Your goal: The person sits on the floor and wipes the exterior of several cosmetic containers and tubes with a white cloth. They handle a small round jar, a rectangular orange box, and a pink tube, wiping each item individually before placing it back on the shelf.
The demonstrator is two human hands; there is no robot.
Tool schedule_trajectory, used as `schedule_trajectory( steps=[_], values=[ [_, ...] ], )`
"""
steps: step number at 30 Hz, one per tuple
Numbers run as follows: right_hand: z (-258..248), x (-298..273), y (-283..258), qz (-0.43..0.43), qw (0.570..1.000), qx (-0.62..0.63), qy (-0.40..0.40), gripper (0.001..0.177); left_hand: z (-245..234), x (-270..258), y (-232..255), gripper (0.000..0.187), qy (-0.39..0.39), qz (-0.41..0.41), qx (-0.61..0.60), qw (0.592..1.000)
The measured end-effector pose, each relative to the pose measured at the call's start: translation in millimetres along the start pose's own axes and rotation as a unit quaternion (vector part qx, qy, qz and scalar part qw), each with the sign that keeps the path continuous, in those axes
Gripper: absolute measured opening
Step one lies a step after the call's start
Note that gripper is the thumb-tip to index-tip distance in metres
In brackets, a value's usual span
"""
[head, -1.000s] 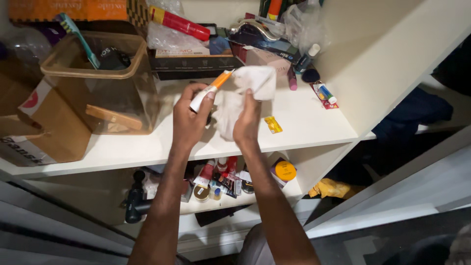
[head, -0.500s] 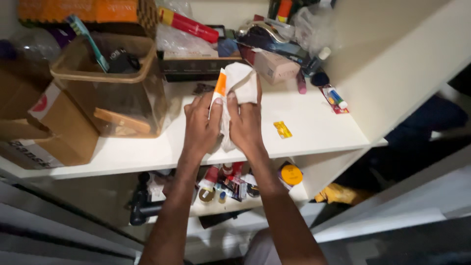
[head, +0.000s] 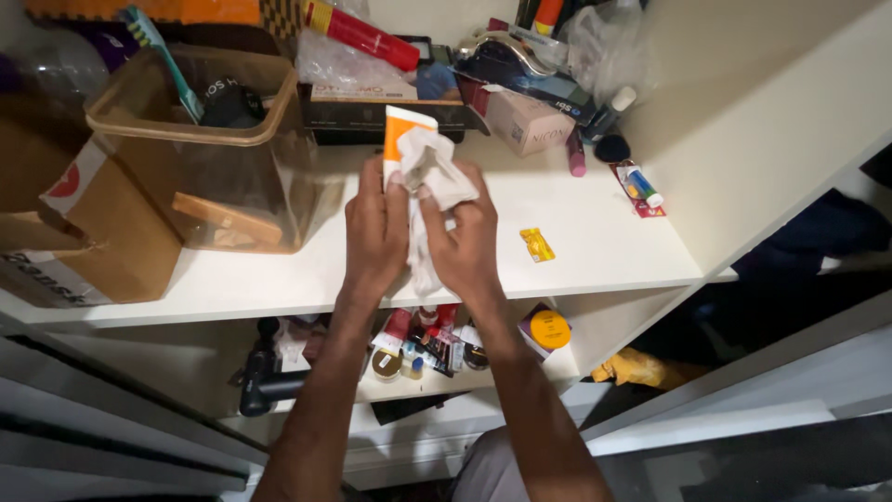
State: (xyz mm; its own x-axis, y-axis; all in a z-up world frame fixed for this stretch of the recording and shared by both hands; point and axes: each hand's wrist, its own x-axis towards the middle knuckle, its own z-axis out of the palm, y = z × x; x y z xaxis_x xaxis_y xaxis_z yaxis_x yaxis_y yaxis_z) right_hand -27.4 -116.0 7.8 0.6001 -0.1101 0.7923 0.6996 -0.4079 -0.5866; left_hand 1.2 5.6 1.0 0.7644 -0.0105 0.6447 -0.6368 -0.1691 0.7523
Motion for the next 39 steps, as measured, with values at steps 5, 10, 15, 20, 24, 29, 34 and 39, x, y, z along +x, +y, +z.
schedule_trajectory(
  steps=[5, 10, 15, 20, 24, 29, 34, 39],
  values=[
    [1.8, -1.5, 0.3, 0.122, 0.99, -0.057, 0.04, 0.029, 10.7, 12.2, -3.3, 0.015, 0.01, -0.001, -0.163, 0.987],
    [0.3, -2.5, 15.6, 0.113, 0.985, -0.11, 0.072, 0.036, 48.9, 11.7, -6.2, 0.013, 0.038, -0.108, -0.403, 0.908],
    [-7.5, 0.4, 20.7, 0.127, 0.985, -0.07, 0.097, 0.046, 68.5, 1.9, -8.7, 0.015, 0.047, -0.177, -0.479, 0.858],
    [-8.0, 3.9, 24.8, 0.293, 0.951, 0.003, 0.094, 0.056, 69.6, -6.7, -20.7, 0.021, 0.012, -0.175, -0.504, 0.846],
    [-6.4, 1.3, 17.3, 0.104, 0.991, -0.026, 0.082, 0.042, 69.4, -4.2, -25.7, 0.023, 0.036, -0.137, -0.533, 0.834],
    [-1.4, 2.0, 14.0, 0.074, 0.989, -0.115, 0.05, 0.048, 57.9, -4.6, -20.3, 0.024, 0.009, -0.152, -0.55, 0.821],
    [-4.4, 4.8, 25.7, 0.223, 0.957, -0.148, 0.113, 0.058, 58.3, -6.3, -6.7, 0.023, -0.017, -0.172, -0.556, 0.813],
    [-8.0, 0.5, 17.0, 0.241, 0.945, -0.024, 0.222, 0.054, 60.5, -9.5, -13.9, 0.026, -0.022, -0.166, -0.572, 0.803]
  ],
)
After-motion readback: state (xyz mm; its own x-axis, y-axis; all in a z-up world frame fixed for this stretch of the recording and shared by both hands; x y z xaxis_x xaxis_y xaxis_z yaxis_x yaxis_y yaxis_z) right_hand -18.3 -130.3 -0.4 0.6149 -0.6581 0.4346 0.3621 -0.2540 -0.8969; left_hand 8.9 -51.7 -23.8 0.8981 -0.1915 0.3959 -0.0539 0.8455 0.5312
